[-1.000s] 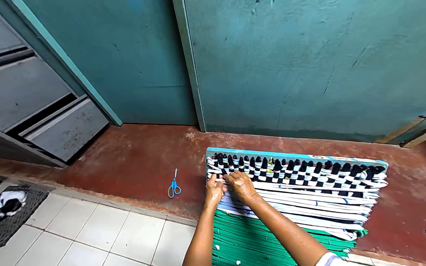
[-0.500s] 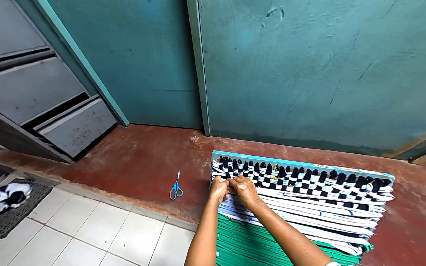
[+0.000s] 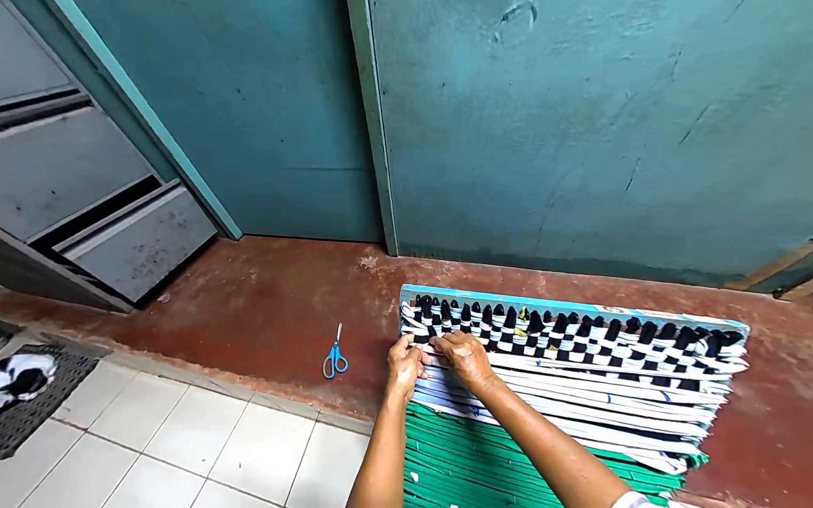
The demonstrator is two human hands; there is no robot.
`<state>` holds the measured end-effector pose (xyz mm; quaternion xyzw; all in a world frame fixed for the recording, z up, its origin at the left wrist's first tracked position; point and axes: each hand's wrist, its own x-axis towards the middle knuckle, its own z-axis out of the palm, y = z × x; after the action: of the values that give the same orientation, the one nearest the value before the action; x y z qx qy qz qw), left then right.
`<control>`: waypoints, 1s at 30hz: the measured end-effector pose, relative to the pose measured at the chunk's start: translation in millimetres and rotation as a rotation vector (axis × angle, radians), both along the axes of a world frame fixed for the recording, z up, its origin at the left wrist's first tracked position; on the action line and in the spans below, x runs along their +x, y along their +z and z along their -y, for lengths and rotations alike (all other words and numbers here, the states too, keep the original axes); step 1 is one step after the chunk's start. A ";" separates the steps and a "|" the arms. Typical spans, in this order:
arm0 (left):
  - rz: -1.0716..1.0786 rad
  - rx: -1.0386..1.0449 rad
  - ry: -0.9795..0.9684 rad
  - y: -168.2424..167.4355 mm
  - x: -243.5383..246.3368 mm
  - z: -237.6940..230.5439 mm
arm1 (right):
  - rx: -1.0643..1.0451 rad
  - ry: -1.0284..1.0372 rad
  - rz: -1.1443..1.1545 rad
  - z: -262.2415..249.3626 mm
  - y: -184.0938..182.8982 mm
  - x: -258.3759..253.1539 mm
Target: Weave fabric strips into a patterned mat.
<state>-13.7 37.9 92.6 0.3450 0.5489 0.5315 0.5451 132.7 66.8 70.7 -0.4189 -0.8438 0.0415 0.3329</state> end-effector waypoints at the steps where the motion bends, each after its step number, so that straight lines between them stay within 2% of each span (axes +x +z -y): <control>1: 0.012 -0.011 -0.022 1.4 -1.1 -0.1 | -0.004 -0.002 -0.004 -0.2 -0.3 0.1; 9: 0.007 -0.086 -0.185 6.2 -4.7 -0.9 | -0.027 -0.011 0.001 -0.4 0.8 0.6; 15: -0.008 -0.070 -0.131 6.2 -5.9 1.0 | -0.025 -0.046 0.030 1.8 2.3 -4.6; 17: -0.060 -0.051 -0.086 4.4 -3.3 0.3 | -0.092 -0.055 0.055 3.4 7.7 -5.5; 21: -0.237 -0.024 -0.067 -0.1 -2.2 -2.6 | -0.387 0.002 0.139 4.6 33.5 -3.1; 27: -0.600 0.069 -0.009 -4.3 -0.2 -2.5 | -0.543 -0.005 0.330 3.0 53.6 -12.0; 30: -0.639 0.157 0.073 -10.5 2.9 -1.0 | -0.612 -0.042 0.417 2.2 64.2 -20.8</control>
<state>-10.8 38.9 82.1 0.5154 0.6613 0.4565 0.2978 111.9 64.6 134.9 -0.5155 -0.8334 0.1987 0.0140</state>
